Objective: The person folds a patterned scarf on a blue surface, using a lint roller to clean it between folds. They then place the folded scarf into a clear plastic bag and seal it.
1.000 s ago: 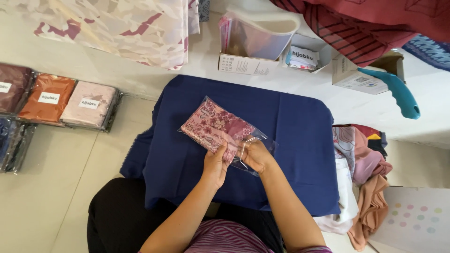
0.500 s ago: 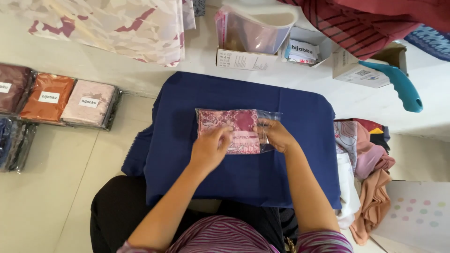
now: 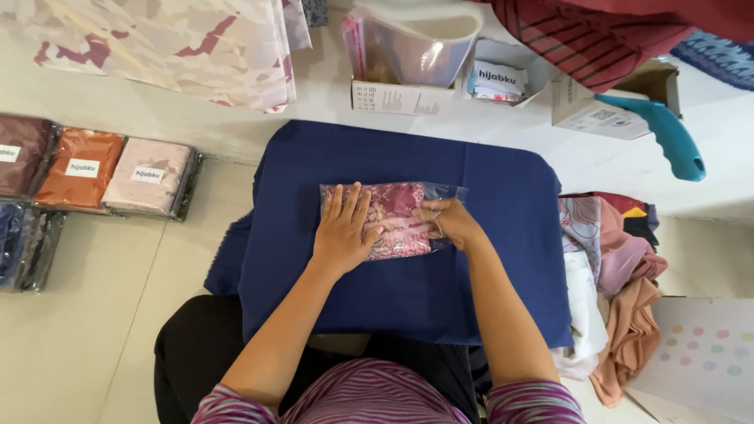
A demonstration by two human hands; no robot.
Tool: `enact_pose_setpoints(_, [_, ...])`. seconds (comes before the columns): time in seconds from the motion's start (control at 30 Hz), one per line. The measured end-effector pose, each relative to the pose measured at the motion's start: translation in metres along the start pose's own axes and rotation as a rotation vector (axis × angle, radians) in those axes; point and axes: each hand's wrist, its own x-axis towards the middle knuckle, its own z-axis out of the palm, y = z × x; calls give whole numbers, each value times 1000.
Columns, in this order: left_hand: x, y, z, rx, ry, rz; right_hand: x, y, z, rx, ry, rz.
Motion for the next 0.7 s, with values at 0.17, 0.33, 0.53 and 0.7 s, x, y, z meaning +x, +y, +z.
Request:
enact_pose_setpoints(0.17, [4,-5,6,-2,-97,-35,8,5,-6,69,-47,-3])
enact_pose_setpoints(0.33, [12,-5,5,50,-82,-16,-18,-29,-7,51,-45,-66])
enact_pose_setpoints(0.53, [17,12,3,46,-96,36,1,-10,-5,48,-82,-187])
enact_pose_setpoints(0.7, [18,21,-5,71,-180,24,18,0,-5,-50,-79,-224])
